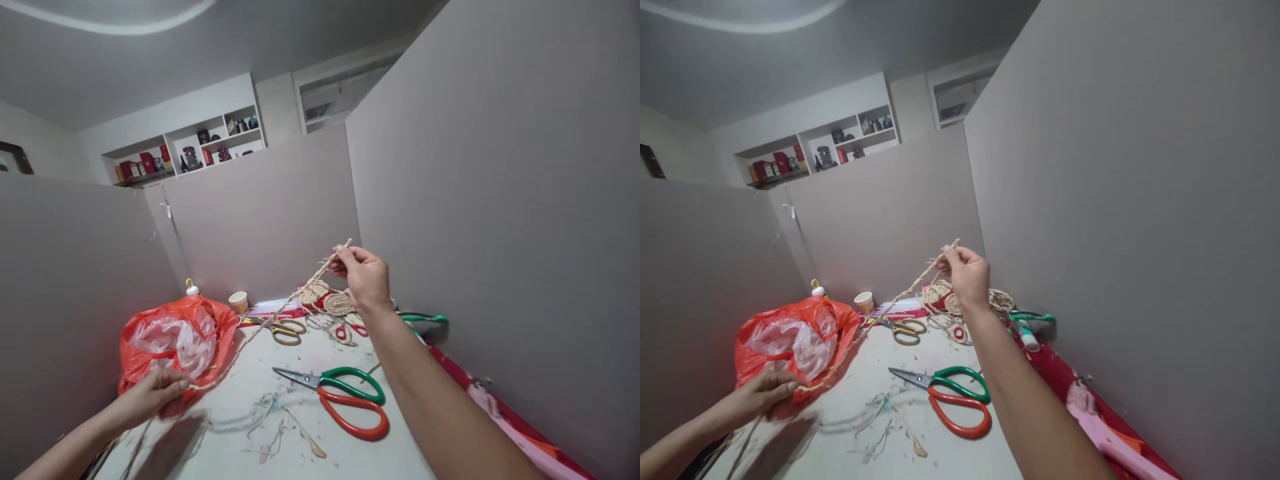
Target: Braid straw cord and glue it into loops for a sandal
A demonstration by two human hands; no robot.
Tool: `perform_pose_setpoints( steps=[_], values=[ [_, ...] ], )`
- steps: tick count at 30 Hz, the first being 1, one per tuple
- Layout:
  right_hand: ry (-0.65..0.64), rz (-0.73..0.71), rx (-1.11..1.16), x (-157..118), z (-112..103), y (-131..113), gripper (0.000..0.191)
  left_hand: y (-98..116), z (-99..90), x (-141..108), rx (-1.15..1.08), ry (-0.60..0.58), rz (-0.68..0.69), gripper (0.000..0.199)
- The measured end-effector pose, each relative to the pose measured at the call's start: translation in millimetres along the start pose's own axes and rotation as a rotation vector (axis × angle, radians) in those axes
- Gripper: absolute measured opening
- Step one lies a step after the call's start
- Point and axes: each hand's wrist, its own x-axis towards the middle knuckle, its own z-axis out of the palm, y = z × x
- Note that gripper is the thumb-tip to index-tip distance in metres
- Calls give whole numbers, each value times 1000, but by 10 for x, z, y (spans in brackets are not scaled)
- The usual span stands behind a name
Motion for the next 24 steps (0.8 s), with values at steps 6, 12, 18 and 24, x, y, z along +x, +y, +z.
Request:
perform_pose_setpoints(
  steps=[6,12,18,24],
  values=[
    [-314,142,-70,-294,204,99,34,403,37,-12,141,216,52,44],
    [-539,204,-126,-601,365,151,32,911,670,281,-267,-9,163,37],
    [-694,168,-206,-817,443,114,26,959,1015,512,-839,-445,144,32],
    [-794,186,-263,-842,613,128,25,806,886,585,-940,-520,75,26]
  ],
)
